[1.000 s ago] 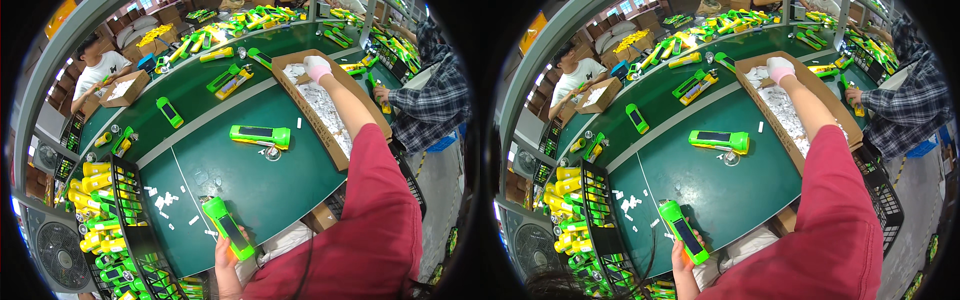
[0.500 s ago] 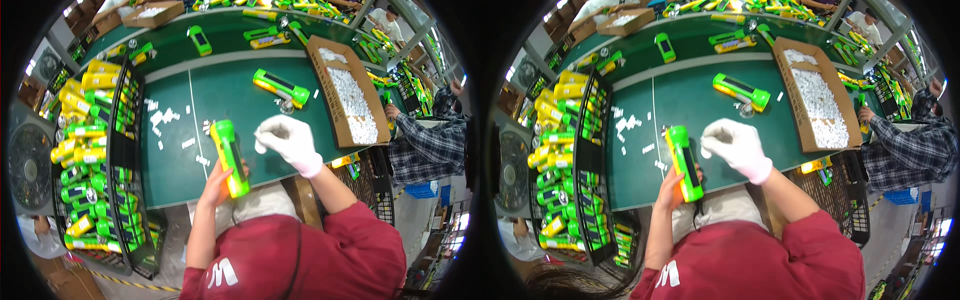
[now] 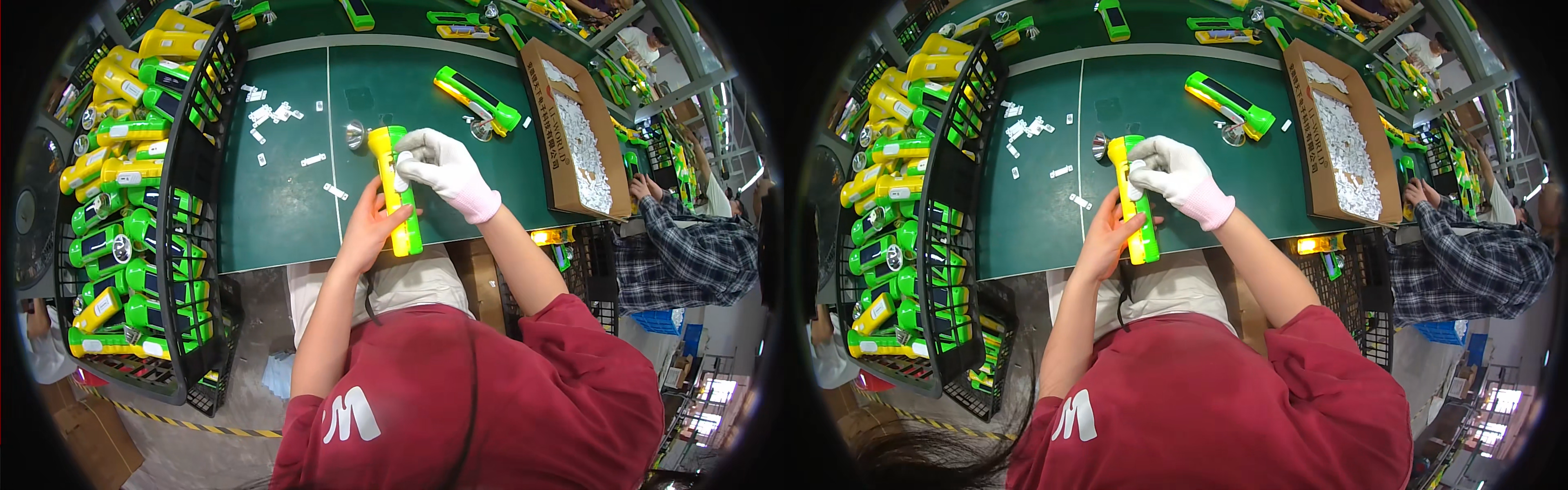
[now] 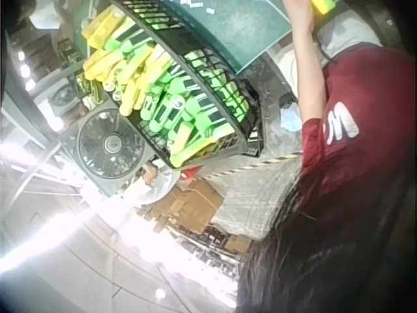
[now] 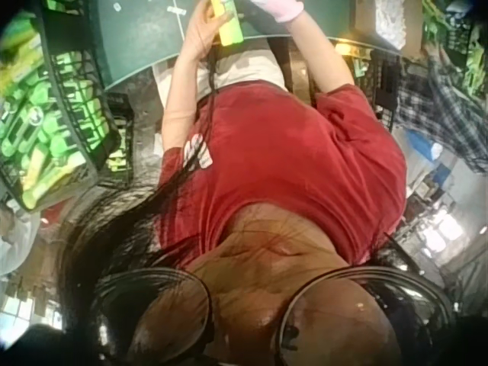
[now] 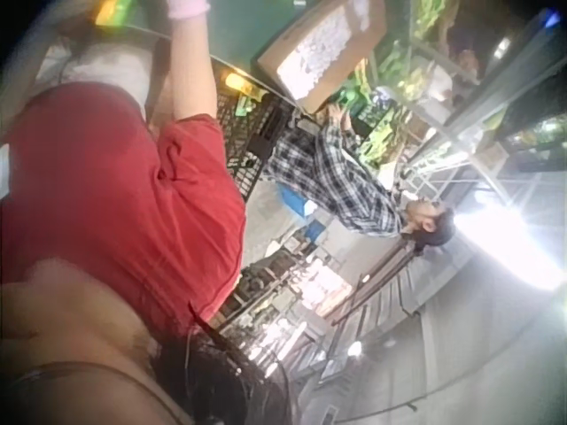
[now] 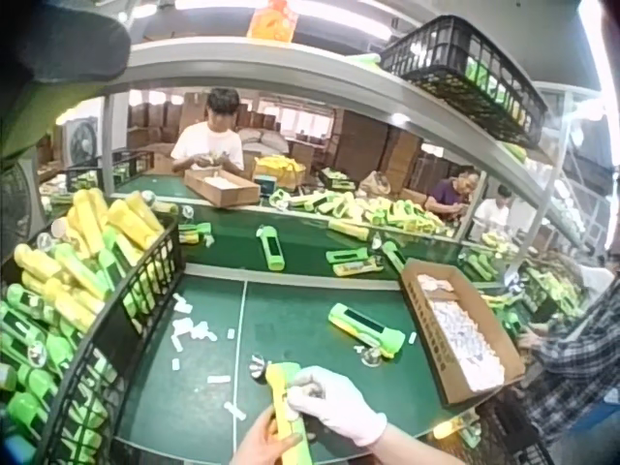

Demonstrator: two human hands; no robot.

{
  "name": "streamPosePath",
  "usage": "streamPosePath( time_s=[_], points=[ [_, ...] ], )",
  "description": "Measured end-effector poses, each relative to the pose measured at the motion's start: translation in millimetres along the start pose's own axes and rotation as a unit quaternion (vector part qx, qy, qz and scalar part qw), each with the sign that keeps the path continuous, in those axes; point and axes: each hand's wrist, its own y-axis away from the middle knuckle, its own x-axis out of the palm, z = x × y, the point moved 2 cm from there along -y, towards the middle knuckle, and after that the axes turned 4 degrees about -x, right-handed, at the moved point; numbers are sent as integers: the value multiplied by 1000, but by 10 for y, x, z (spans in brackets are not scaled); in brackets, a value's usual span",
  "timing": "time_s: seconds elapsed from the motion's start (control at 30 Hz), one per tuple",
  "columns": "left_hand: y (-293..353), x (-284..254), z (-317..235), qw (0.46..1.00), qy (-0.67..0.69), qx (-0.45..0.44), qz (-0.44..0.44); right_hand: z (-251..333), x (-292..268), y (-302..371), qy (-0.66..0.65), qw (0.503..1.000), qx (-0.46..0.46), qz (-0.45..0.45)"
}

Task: The person assembles flashlights by taking flashlight bodies, retrieving plastic switch covers from a box, and snapping the switch covers into the flashlight casings by hand.

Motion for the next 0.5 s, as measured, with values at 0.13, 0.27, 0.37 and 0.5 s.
streamPosePath(
  time_s=[0.13, 0.27, 0.37, 0.5],
  points=[
    [1, 3, -15, 1000, 8, -15, -4, -52, -23, -38, 59, 998, -18, 4],
    [2, -4, -23, 1000, 26, -12, 7, -13, -50, -47, 121, 992, 0, 26],
    [-13, -25, -6, 998, 52, -13, 24, 19, -64, -62, 158, 985, -12, 61],
    [-13, -29, -10, 997, 68, -18, 27, 95, -24, -85, 170, 981, -5, 90]
  ],
)
